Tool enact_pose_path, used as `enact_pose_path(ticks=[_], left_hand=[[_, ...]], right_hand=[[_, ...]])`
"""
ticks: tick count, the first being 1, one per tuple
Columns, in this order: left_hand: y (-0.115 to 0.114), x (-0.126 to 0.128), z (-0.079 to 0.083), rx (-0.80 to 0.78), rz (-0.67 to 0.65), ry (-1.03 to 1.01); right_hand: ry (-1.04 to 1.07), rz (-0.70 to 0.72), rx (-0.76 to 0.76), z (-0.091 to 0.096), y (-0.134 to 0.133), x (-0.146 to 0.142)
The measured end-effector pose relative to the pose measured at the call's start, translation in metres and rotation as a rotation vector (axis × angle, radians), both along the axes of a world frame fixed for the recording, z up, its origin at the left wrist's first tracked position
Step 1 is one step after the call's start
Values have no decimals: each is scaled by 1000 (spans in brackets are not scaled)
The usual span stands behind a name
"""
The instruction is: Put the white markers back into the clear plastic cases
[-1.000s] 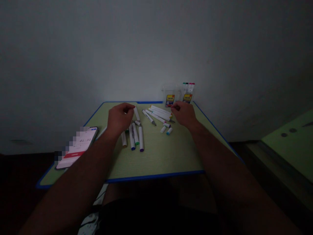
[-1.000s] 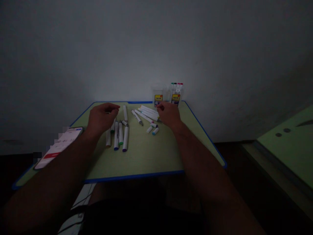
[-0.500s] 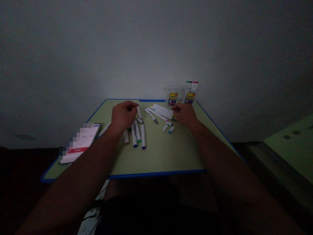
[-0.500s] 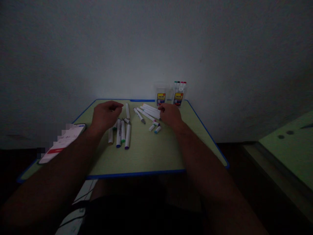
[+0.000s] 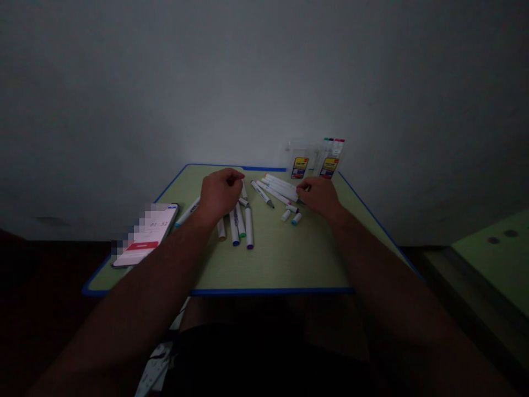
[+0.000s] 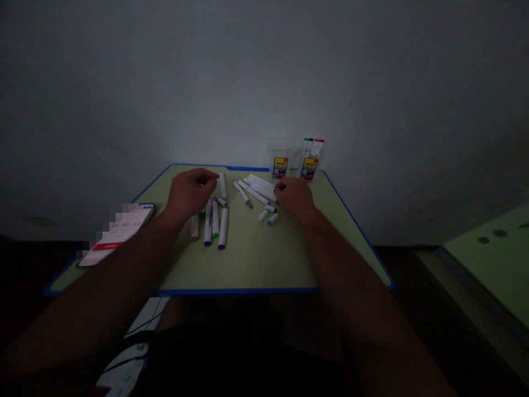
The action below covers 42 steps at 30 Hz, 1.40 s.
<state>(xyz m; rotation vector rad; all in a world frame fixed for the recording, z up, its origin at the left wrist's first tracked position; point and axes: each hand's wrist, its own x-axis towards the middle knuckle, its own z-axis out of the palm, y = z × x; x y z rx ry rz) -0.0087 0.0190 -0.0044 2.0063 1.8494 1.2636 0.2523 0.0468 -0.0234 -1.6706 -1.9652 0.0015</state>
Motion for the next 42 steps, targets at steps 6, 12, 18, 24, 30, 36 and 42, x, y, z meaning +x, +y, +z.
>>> enact_pose_path(ticks=[6,12,18,24,30,36,42], left_hand=[[1,0,-2,-5,-14,6],[1,0,-3,-9,-9,6],[1,0,-2,-15,-8,35],[1,0,-2,2,-22,10],[1,0,-3,2,-32,-6],[1,0,-3,4,-38,-16],[0,0,-2,2,-25,5]], right_hand=[[-9,9,-16,-3,1,0],[-73,4,-69,-4,1,0],[-165,9,-146,-3,-2,-3],[-192,18,-163,-3,-3,-4],[-165,5,-163,-5,-3,-5],[-183,4,-182,-7,-2,-5],[-234,-25,-241,-5,-2,-7]])
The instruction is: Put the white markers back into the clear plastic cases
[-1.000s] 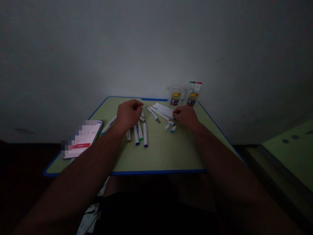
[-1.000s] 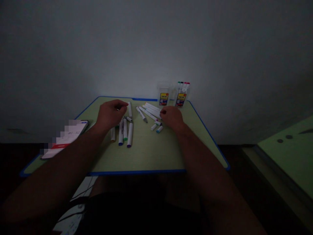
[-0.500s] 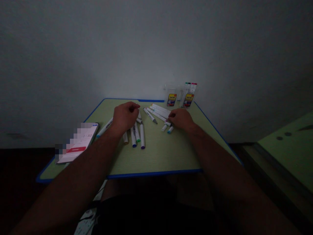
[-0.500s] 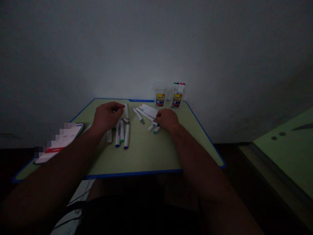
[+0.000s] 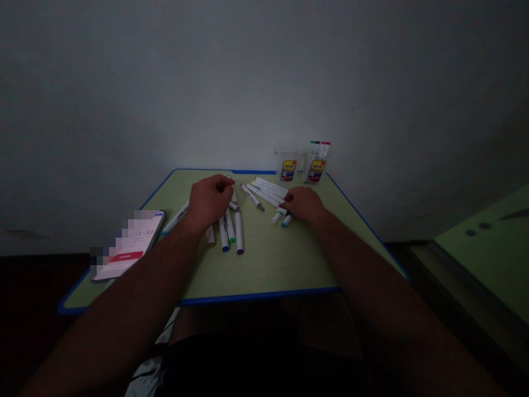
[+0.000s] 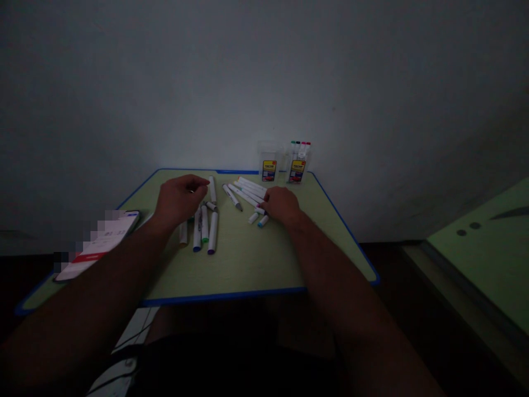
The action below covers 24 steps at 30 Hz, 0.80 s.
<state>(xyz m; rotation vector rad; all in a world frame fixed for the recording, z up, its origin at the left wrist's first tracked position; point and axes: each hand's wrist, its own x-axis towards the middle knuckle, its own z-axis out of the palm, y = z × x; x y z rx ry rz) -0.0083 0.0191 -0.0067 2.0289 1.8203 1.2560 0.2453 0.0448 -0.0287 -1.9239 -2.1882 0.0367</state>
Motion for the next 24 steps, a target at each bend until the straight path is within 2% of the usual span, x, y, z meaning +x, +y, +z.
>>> enact_pose_path(ticks=[8,13,18,24], left_hand=[[1,0,-1,-10,21,36],[2,-2,-3,-5,13,30],[0,0,-3,-8,0,24],[1,0,-4,-10,-54,-28]], right_hand=[[-34,-36,-42,1,-1,0],[82,-43,58,3,0,1],[209,97,169,4,-3,-2],[236,275,267,6,-10,-9]])
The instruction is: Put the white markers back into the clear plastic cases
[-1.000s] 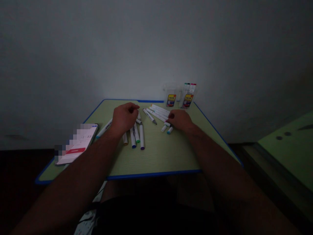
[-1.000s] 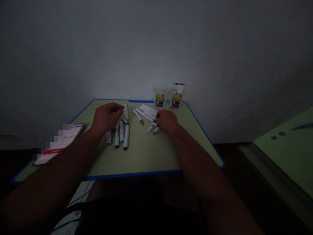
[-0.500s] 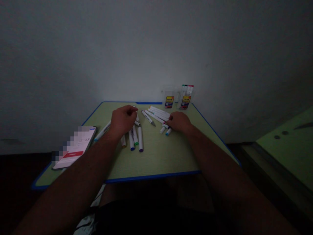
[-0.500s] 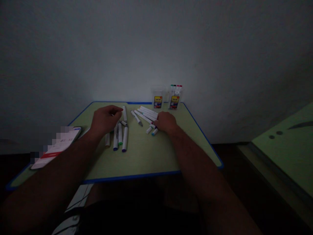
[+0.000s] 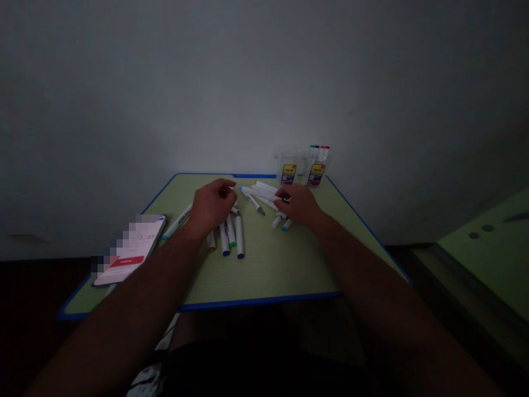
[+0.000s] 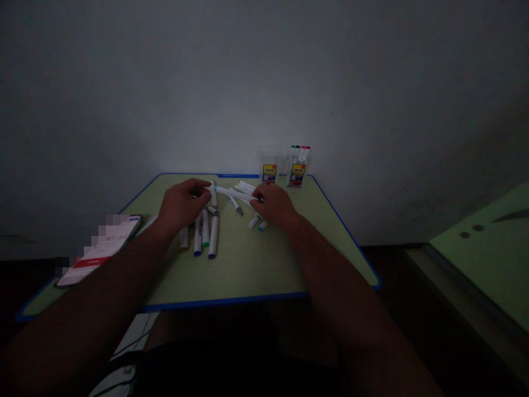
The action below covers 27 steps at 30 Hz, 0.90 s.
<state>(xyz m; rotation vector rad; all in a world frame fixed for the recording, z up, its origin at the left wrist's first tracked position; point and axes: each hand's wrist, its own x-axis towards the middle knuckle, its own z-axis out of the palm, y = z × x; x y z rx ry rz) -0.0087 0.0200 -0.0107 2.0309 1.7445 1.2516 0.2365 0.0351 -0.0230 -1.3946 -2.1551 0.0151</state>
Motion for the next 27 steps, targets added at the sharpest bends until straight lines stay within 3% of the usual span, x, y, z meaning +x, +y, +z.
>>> enact_pose_path(ticks=[14,27], left_hand=[[3,1,-3,-88,-231,-246],[-4,6,1,-79,-234,-169]], right_hand=[[89,69,154,-7,5,2],[95,55,152,-4,2,0]])
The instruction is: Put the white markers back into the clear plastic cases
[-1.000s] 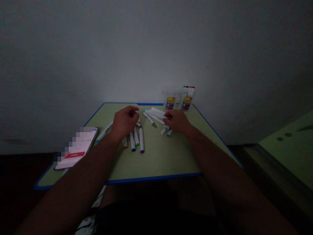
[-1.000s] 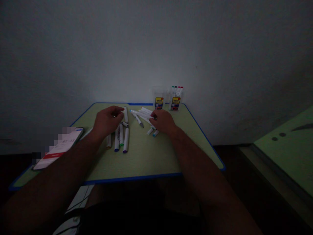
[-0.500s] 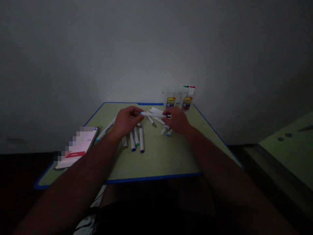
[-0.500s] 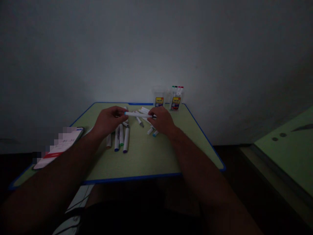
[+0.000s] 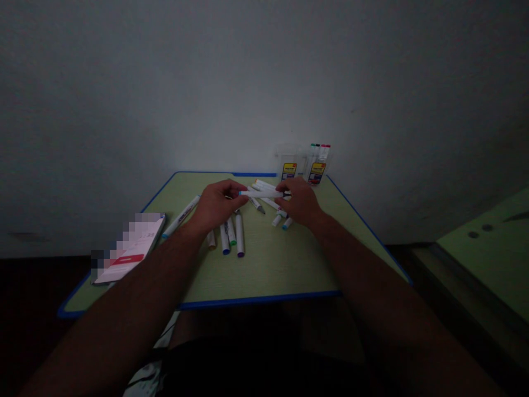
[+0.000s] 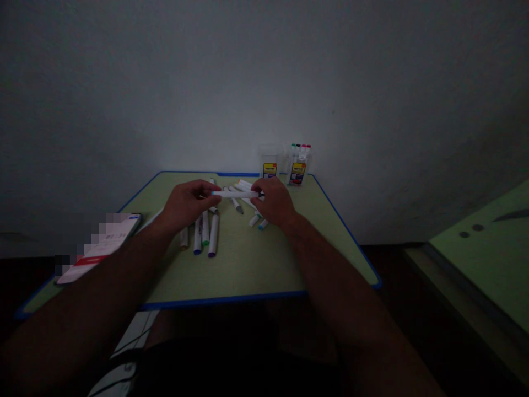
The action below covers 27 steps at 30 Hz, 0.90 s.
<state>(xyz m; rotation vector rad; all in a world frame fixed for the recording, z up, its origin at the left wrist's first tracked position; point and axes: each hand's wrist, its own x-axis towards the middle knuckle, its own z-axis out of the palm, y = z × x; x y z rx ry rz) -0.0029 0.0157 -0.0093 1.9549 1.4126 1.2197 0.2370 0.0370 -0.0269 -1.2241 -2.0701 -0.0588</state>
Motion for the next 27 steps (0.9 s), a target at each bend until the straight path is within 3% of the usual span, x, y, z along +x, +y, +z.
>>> enact_pose_path(ticks=[9,12,17,27], left_hand=[[-2,1,0,-35,-44,41],[-2,2,2,-158,-122,-48],[-3,3,5,-382,-293,-361],[-14,3,11,-420,-473,-491]], right_hand=[[-1,73,49,2,-5,-5],[-26,102,49,3,-6,-6],[-60,128,41,4,-7,-8],[-56,144,53,2,-6,-7]])
